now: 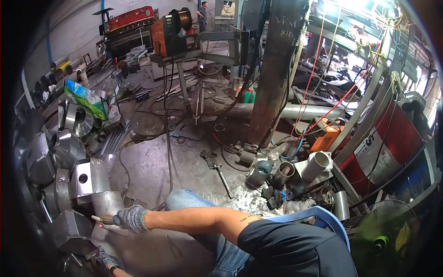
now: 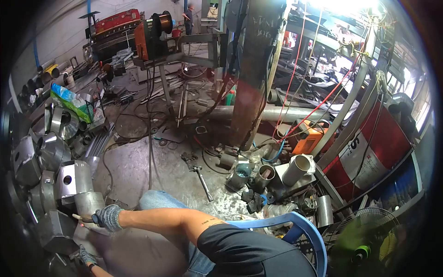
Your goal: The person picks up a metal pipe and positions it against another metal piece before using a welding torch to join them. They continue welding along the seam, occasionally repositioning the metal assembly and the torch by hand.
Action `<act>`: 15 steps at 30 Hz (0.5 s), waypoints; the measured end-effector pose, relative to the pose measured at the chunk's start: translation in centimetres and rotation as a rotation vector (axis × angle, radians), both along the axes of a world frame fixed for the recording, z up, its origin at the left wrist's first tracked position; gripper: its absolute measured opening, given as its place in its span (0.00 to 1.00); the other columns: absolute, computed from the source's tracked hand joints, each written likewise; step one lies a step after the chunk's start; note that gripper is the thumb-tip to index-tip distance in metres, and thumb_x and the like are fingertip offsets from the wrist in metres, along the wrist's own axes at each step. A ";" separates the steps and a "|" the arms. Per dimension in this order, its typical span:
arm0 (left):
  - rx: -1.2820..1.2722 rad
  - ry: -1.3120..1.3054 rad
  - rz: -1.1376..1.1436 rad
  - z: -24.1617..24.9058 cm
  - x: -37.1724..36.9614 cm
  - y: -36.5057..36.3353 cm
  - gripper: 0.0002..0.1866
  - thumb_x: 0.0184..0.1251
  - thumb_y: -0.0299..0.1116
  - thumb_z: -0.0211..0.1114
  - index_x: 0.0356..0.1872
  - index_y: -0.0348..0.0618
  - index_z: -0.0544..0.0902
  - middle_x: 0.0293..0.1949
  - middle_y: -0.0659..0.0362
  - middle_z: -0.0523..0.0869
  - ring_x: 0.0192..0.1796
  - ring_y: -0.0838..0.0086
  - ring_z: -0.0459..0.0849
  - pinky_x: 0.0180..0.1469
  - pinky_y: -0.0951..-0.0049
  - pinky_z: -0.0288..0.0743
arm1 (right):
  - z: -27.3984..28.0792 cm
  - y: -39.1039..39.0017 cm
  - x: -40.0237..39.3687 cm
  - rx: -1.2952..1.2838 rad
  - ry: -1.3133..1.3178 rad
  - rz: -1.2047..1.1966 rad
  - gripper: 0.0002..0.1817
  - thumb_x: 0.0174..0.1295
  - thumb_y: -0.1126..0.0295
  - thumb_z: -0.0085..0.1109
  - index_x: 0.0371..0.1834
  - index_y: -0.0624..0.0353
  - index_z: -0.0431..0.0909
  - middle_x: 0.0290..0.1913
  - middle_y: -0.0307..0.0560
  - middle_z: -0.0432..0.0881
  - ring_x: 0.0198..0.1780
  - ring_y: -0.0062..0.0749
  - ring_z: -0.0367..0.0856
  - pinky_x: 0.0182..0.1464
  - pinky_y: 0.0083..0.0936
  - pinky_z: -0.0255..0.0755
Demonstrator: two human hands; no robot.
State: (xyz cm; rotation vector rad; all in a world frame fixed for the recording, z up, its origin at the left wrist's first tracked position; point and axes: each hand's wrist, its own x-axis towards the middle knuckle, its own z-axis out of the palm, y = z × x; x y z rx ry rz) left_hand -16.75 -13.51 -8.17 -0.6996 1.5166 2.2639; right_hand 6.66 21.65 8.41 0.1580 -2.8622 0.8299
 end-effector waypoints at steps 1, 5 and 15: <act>0.002 0.000 0.002 -2.6 0.3 -0.9 0.33 0.89 0.53 0.44 0.81 0.40 0.70 0.73 0.50 0.81 0.76 0.54 0.76 0.80 0.61 0.67 | 0.6 -0.1 0.3 0.005 -0.008 -0.001 0.17 0.63 0.64 0.70 0.53 0.56 0.81 0.38 0.54 0.89 0.44 0.54 0.91 0.44 0.48 0.82; 0.135 0.045 0.000 -5.6 -2.1 -3.9 0.27 0.84 0.51 0.58 0.70 0.42 0.80 0.61 0.52 0.86 0.63 0.58 0.84 0.69 0.57 0.77 | 4.5 -0.5 3.5 0.039 0.077 0.015 0.18 0.64 0.63 0.70 0.50 0.62 0.80 0.32 0.56 0.87 0.36 0.55 0.91 0.37 0.48 0.81; 0.333 0.152 -0.205 -8.2 6.9 0.2 0.25 0.85 0.48 0.55 0.70 0.40 0.80 0.62 0.53 0.86 0.63 0.60 0.84 0.70 0.59 0.76 | 8.8 -3.7 4.9 0.007 0.312 0.220 0.20 0.72 0.56 0.58 0.54 0.62 0.77 0.44 0.62 0.88 0.30 0.55 0.86 0.32 0.46 0.79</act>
